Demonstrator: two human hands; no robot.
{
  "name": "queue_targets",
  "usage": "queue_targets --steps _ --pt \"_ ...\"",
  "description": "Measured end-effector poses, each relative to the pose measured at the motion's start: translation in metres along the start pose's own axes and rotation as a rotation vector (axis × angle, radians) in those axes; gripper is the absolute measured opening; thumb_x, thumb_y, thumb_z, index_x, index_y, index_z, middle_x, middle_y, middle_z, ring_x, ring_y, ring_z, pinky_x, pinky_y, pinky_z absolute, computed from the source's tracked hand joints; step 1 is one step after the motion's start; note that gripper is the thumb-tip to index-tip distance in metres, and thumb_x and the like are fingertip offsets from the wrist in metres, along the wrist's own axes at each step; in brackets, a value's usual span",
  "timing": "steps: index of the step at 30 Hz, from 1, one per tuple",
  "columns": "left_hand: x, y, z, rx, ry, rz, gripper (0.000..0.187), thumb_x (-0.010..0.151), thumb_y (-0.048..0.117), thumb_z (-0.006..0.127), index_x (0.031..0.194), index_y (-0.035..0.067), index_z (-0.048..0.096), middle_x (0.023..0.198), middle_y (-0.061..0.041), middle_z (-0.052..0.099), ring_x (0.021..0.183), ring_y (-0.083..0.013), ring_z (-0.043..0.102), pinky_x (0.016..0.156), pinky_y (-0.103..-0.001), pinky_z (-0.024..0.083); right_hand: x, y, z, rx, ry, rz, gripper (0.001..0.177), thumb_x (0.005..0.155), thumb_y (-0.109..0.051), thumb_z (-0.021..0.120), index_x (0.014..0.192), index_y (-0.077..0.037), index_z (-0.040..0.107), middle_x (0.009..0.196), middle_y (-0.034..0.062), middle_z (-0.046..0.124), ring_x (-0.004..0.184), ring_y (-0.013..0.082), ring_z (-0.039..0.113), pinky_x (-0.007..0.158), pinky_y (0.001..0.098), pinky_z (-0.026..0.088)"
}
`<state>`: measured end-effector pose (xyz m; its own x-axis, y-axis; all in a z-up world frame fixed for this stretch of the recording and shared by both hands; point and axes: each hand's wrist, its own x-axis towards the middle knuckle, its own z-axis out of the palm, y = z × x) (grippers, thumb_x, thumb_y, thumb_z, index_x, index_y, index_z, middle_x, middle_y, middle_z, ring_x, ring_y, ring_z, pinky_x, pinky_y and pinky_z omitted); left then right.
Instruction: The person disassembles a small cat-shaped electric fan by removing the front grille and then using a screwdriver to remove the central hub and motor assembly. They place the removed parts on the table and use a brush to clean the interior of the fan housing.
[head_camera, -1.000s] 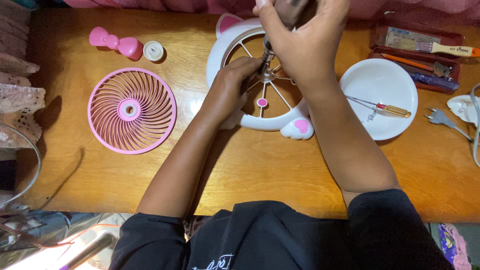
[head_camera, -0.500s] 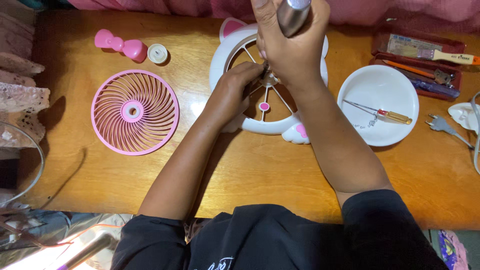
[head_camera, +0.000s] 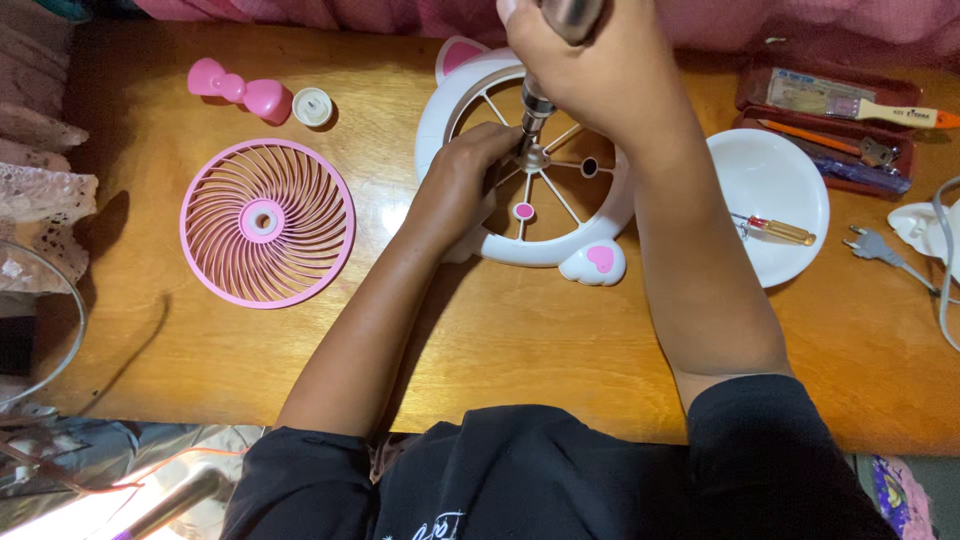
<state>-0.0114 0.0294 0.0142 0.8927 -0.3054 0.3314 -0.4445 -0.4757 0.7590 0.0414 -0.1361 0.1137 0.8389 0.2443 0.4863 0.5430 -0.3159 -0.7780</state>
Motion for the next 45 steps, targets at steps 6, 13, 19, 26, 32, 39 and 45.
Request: queue_targets --steps 6,13,19,26,32,39,45 --pt "-0.001 -0.002 0.000 0.016 0.033 0.071 0.051 0.076 -0.018 0.062 0.124 -0.001 0.067 0.109 -0.018 0.069 0.099 -0.0357 0.069 0.083 -0.041 0.054 -0.010 -0.016 -0.023 -0.404 -0.015 -0.205 0.036 0.092 -0.024 0.092 0.087 -0.002 0.064 0.075 0.0061 0.066 0.066 0.0168 0.064 0.060 0.0321 0.050" --pt "-0.002 0.002 0.000 0.027 0.030 0.048 0.049 0.076 -0.017 0.064 0.122 0.001 0.068 0.106 -0.017 0.069 0.096 -0.0348 0.069 0.080 -0.041 0.054 -0.006 -0.030 -0.031 -0.239 -0.173 -0.033 0.034 0.092 -0.026 0.089 0.093 -0.002 0.066 0.083 0.0059 0.070 0.074 0.0139 0.068 0.064 0.0295 0.053" --pt "-0.001 0.003 0.002 0.002 0.012 0.003 0.048 0.078 -0.013 0.068 0.123 0.002 0.068 0.106 -0.014 0.070 0.093 -0.0300 0.071 0.079 -0.039 0.055 0.003 -0.022 -0.046 -0.321 -0.314 0.105 0.024 0.090 -0.024 0.084 0.095 -0.003 0.072 0.083 0.0061 0.071 0.072 0.0153 0.067 0.062 0.0315 0.053" --pt "0.001 0.001 0.003 0.049 0.021 0.027 0.047 0.078 -0.013 0.069 0.123 0.000 0.067 0.103 -0.017 0.068 0.094 -0.0344 0.069 0.079 -0.042 0.053 0.009 -0.008 -0.050 0.071 -0.452 -0.118 0.017 0.108 -0.017 0.068 0.115 -0.002 0.067 0.102 0.0045 0.072 0.100 0.0144 0.070 0.087 0.0293 0.057" --pt "0.000 0.000 0.001 0.060 0.017 0.041 0.050 0.074 -0.016 0.065 0.122 0.000 0.067 0.104 -0.018 0.067 0.097 -0.0374 0.067 0.081 -0.044 0.052 0.007 -0.021 -0.030 -0.347 -0.181 0.101 0.037 0.095 -0.035 0.084 0.088 -0.002 0.069 0.075 0.0070 0.070 0.066 0.0167 0.065 0.063 0.0318 0.051" --pt "-0.002 -0.003 0.003 0.045 0.055 0.079 0.038 0.082 -0.012 0.068 0.118 0.000 0.066 0.108 -0.018 0.068 0.102 -0.0383 0.067 0.086 -0.045 0.052 0.007 -0.012 -0.040 -0.143 -0.335 -0.008 0.025 0.099 -0.026 0.082 0.107 -0.005 0.070 0.095 0.0040 0.074 0.086 0.0128 0.071 0.075 0.0295 0.056" --pt "0.000 -0.004 0.004 0.059 0.064 0.076 0.040 0.080 -0.011 0.069 0.119 -0.002 0.066 0.108 -0.019 0.069 0.101 -0.0394 0.067 0.087 -0.044 0.053 0.003 -0.004 -0.038 0.056 -0.355 -0.162 0.020 0.106 -0.016 0.069 0.115 0.000 0.060 0.105 0.0086 0.067 0.095 0.0155 0.067 0.085 0.0296 0.056"
